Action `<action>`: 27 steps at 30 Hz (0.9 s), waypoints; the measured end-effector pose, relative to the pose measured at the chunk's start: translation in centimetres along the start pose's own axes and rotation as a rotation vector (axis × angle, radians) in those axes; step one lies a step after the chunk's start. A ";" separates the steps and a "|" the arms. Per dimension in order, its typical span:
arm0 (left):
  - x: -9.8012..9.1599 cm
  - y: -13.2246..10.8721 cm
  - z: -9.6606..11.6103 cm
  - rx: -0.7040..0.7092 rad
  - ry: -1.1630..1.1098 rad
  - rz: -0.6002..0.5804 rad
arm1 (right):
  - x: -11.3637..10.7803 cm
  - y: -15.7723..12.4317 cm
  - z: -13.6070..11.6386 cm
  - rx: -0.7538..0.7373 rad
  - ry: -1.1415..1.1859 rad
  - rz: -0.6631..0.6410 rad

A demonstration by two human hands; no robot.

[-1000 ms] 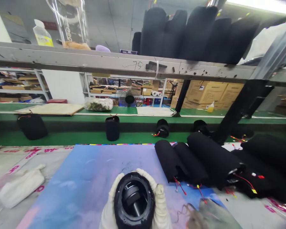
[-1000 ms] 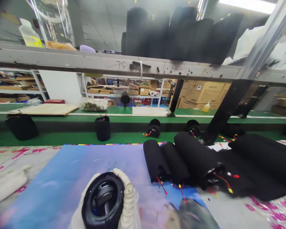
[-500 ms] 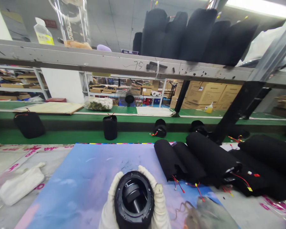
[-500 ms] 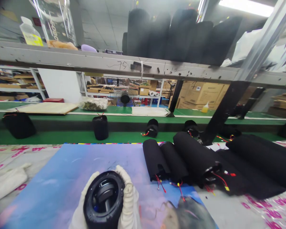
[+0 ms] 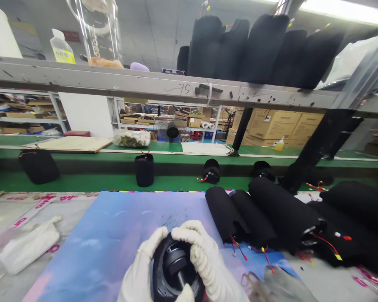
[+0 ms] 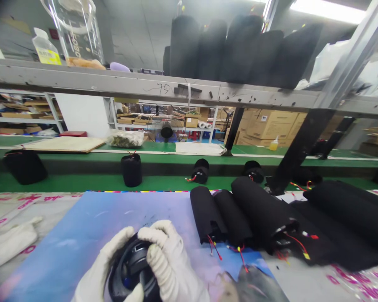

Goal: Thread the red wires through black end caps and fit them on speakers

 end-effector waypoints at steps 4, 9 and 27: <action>0.2 0.7 0.1 0.045 0.067 -0.083 | 0.2 0.3 1.1 0.036 0.125 0.102; 0.1 0.9 -0.2 0.199 0.093 -0.051 | 0.7 -2.8 2.8 0.102 0.146 0.269; 1.7 0.7 -3.8 -0.009 -0.137 -0.109 | 0.3 -2.6 1.1 0.097 0.200 0.098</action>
Point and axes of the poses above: each hand's wrist, its own y-axis towards the middle knuckle, its own x-axis out of the palm, z = x × y, the point moved 4 cm from there along y, towards the middle knuckle, and after that the axes turned 7 degrees about y, right-handed, at the moved point
